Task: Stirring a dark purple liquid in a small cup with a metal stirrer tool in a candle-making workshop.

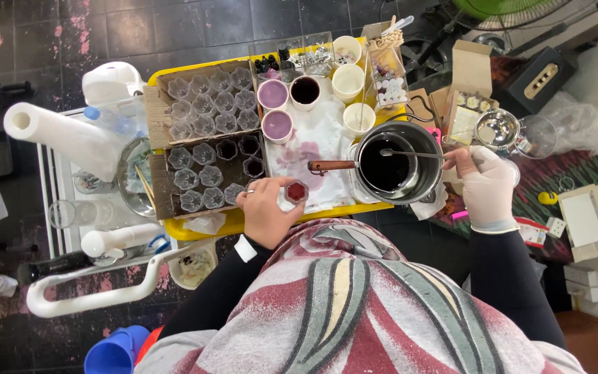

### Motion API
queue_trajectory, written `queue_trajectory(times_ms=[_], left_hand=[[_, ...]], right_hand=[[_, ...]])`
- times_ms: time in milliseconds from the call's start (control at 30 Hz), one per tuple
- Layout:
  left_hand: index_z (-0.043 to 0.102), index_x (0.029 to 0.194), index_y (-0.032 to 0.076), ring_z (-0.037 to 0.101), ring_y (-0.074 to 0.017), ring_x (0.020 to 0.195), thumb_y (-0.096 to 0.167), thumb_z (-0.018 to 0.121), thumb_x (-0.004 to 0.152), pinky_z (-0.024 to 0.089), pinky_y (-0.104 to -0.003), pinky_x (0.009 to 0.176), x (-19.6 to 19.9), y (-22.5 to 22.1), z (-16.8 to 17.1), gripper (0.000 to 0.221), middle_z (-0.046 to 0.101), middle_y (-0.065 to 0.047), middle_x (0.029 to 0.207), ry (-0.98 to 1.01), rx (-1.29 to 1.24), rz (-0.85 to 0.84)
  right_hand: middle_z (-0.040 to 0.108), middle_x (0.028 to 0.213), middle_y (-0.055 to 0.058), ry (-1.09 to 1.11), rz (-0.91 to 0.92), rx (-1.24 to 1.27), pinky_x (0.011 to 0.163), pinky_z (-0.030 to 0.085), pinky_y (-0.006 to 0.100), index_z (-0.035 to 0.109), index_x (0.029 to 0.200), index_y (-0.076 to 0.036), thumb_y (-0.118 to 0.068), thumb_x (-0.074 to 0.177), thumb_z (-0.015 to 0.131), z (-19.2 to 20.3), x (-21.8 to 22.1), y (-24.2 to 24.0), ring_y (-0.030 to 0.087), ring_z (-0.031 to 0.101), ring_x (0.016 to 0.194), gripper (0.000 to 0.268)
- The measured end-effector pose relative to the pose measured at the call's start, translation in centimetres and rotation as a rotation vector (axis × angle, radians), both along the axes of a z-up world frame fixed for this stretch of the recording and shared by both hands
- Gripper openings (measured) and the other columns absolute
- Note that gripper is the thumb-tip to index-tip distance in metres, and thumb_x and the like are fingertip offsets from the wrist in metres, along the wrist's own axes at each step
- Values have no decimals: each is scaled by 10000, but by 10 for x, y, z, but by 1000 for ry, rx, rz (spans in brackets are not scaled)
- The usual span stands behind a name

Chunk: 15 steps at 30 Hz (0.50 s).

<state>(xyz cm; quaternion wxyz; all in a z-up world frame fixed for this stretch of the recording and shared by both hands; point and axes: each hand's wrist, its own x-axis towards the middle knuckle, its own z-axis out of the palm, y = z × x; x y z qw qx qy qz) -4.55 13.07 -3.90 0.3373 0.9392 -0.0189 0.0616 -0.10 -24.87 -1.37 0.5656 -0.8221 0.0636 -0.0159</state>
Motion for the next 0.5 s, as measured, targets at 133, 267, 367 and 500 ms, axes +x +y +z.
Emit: queue_trajectory(times_ms=[133, 267, 367, 500], left_hand=[[715, 1084, 151, 622, -283, 1083, 316, 861, 684, 322, -432, 917, 1, 0, -2, 457, 715, -58, 1054, -80, -33, -105], [696, 1099, 107, 666, -274, 1042, 270, 856, 701, 369, -415, 918, 3, 0, 7, 459, 727, -55, 1025, -92, -93, -256], [689, 1125, 83, 680, -263, 1004, 251, 856, 726, 445, -396, 884, 5, -3, 13, 464, 732, -62, 1036, -57, -159, -322], [669, 1159, 51, 706, -250, 935, 256, 868, 751, 550, -358, 827, 9, -12, 30, 499, 716, -88, 1042, 28, -291, -355]], right_hand=[[682, 882, -40, 19, -25, 29, 655, 363, 173, 704, 1040, -23, -243, 1116, 572, -16, -1, 5, 12, 470, 716, 268], [661, 813, -5, 106, -140, 187, 623, 358, 195, 701, 1000, -13, -227, 1104, 583, -46, -1, 6, 34, 478, 668, 266], [647, 783, 11, 142, -212, 314, 628, 378, 194, 691, 974, -11, -232, 1102, 596, -59, -1, 2, 48, 509, 661, 273], [650, 784, 9, 186, -282, 417, 619, 391, 192, 688, 968, -22, -251, 1101, 591, -53, -4, 3, 56, 517, 661, 282]])
